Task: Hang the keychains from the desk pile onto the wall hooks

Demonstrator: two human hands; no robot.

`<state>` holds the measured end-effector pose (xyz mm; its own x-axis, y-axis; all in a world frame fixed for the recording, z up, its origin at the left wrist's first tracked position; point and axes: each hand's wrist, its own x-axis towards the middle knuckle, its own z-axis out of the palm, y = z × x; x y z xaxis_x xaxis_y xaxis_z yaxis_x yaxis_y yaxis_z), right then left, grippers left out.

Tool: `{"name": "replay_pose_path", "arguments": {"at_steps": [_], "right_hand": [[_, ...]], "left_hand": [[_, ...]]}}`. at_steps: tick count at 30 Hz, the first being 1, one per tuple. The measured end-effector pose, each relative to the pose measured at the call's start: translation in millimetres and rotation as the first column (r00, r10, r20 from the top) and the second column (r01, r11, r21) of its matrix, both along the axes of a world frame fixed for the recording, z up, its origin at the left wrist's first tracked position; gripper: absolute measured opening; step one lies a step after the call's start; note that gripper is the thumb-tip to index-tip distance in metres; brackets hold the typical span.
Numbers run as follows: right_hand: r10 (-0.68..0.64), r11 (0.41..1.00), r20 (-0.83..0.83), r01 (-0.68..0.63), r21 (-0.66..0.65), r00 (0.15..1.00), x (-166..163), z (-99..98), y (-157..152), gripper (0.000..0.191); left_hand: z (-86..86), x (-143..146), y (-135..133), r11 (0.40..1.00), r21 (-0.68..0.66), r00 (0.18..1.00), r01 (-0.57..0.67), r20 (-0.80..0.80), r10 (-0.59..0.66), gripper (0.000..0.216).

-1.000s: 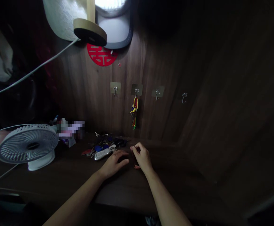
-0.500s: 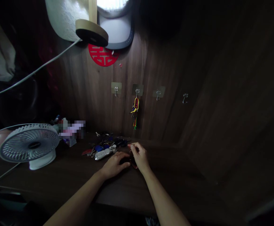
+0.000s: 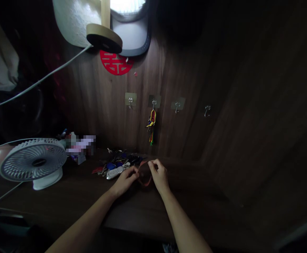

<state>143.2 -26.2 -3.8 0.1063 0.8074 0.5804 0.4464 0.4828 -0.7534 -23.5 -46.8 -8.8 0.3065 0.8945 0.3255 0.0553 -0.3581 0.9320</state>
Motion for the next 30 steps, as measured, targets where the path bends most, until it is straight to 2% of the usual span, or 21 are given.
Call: {"name": "replay_pose_path", "arguments": {"at_steps": [4, 8, 12, 16, 23, 26, 30], "right_hand": [[-0.009, 1.0, 0.004, 0.009, -0.029, 1.0, 2.8, -2.6, 2.7, 0.031], [0.085, 0.992, -0.067, -0.091, -0.085, 0.994, 1.3, -3.4, 3.1, 0.034], [0.206, 0.954, -0.175, -0.237, -0.185, 0.963, -1.6, -1.6, 0.5, 0.031], [0.28, 0.9, -0.27, -0.35, -0.26, 0.921, -3.3, 1.1, -2.4, 0.034], [0.332, 0.797, -0.546, -0.538, -0.274, 0.769, -2.5, 2.1, -0.9, 0.043], [0.352, 0.778, -0.562, -0.568, -0.27, 0.749, -1.9, 2.0, -2.3, 0.036], [0.365, 0.77, -0.532, -0.569, -0.289, 0.764, -2.1, 3.9, -6.3, 0.032]], "left_hand": [[4.0, -2.2, 1.0, 0.993, -0.118, 0.968, -0.02, 0.247, 0.049, 0.018], [5.3, -3.5, 3.7, 0.991, -0.106, 0.934, -0.075, 0.341, 0.107, 0.022], [4.9, -6.0, 8.2, 0.967, -0.022, 0.901, -0.255, 0.356, 0.246, 0.022], [6.3, -8.9, 9.3, 0.928, -0.014, 0.861, -0.373, 0.366, 0.352, 0.024], [7.1, -10.8, 9.0, 0.901, -0.015, 0.838, -0.433, 0.36, 0.409, 0.024], [6.1, -11.0, 9.7, 0.903, -0.024, 0.84, -0.429, 0.357, 0.409, 0.024], [4.6, -11.9, 10.3, 0.882, 0.005, 0.832, -0.471, 0.337, 0.442, 0.023]]}}
